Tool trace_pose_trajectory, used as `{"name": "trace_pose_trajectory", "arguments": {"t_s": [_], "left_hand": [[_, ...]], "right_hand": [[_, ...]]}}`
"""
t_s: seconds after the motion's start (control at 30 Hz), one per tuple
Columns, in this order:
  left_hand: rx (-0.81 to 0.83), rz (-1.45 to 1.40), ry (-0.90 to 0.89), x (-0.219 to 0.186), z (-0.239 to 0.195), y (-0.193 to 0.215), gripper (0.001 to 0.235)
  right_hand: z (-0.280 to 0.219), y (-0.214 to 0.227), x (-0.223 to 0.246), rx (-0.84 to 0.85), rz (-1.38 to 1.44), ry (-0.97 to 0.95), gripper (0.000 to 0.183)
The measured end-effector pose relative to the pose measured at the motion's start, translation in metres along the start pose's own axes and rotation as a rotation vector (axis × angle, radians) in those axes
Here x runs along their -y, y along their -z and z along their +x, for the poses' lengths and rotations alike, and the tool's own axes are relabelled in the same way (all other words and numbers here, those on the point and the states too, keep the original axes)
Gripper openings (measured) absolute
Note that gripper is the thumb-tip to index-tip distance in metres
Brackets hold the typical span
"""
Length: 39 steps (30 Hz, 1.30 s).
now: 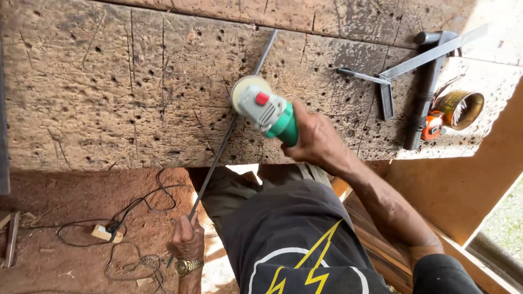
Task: The person uses a handheld angle grinder to grind the surface of long metal rods placed on a wooden workbench. The person holds each rod steady with one hand while moving the grinder along its length, then sets the finished rod aside and picks up the next one.
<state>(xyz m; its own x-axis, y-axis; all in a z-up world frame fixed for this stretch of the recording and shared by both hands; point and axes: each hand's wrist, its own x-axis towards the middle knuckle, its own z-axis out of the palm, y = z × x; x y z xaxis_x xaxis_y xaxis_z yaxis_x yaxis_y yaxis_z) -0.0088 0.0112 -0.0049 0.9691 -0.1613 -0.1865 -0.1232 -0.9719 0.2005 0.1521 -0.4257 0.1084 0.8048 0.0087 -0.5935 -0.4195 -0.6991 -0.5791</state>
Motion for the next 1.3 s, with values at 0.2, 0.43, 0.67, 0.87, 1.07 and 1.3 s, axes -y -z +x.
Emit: {"name": "trace_pose_trajectory", "arguments": {"t_s": [0.2, 0.43, 0.67, 0.87, 1.07, 1.3], "left_hand": [[0.026, -0.005, 0.009, 0.020, -0.015, -0.024, 0.036], [0.125, -0.094, 0.080, 0.015, 0.004, -0.004, 0.038], [0.449, -0.557, 0.115, -0.007, 0.038, 0.036, 0.037], [0.409, -0.471, 0.074, 0.000, 0.020, 0.013, 0.036], [0.277, -0.380, 0.048, -0.007, 0.017, 0.008, 0.040], [0.181, -0.279, 0.021, -0.007, 0.020, 0.015, 0.041]], "right_hand": [[0.027, 0.057, -0.008, -0.087, 0.030, -0.150, 0.073], [0.029, 0.079, -0.028, -0.237, 0.101, -0.074, 0.082], [-0.032, 0.002, -0.008, -0.031, 0.045, -0.042, 0.068], [-0.051, -0.074, 0.027, 0.184, -0.007, 0.104, 0.066], [-0.038, -0.071, 0.025, 0.140, -0.043, 0.100, 0.069], [-0.008, -0.026, 0.012, 0.030, -0.025, 0.032, 0.065]]}}
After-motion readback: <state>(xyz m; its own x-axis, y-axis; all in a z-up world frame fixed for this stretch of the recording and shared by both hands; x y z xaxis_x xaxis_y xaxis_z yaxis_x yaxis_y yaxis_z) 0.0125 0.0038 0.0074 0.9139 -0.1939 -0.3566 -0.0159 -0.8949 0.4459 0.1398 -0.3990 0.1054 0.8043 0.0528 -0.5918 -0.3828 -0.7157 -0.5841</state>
